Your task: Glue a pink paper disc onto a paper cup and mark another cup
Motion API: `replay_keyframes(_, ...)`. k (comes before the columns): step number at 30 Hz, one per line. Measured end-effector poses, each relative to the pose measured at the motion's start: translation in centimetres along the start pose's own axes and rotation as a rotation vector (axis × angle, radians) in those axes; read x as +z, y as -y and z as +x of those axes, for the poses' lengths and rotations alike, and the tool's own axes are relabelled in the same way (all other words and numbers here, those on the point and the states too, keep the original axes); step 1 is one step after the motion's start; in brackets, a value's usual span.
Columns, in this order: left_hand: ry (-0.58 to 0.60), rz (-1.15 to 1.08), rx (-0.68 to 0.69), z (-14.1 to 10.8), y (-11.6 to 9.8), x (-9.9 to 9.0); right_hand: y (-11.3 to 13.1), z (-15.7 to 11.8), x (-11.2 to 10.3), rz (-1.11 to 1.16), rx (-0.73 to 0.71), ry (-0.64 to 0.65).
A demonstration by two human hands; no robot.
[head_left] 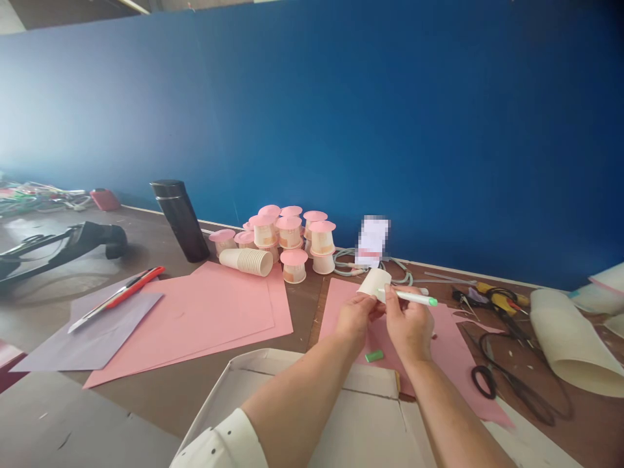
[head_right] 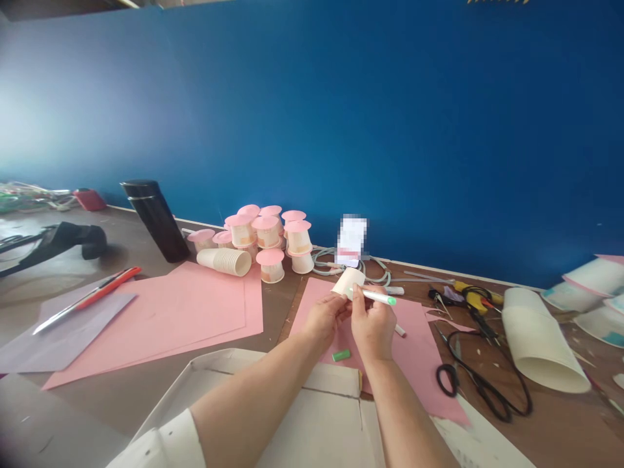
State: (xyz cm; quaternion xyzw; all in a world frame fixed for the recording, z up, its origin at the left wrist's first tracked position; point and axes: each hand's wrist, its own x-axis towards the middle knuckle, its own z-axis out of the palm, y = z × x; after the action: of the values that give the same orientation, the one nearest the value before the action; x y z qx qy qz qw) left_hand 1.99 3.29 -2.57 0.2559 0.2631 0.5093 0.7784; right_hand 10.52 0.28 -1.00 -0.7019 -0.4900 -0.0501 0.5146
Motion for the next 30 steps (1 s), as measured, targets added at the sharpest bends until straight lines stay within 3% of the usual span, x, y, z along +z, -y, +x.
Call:
replay_keyframes(9, -0.009, -0.126, -0.106, 0.3, -0.1, -0.4, 1.0, 0.1, -1.1, 0.249, 0.177, -0.034)
replay_keyframes(13, -0.035, -0.146, -0.136, 0.2, -0.3, -0.3, 0.9, 0.2, -1.3, 0.25, 0.194, -0.022)
replay_keyframes(30, 0.011, -0.11, -0.079, 0.0, -0.2, -0.2, -0.8, 0.2, -0.4, 0.096, -0.01, 0.017)
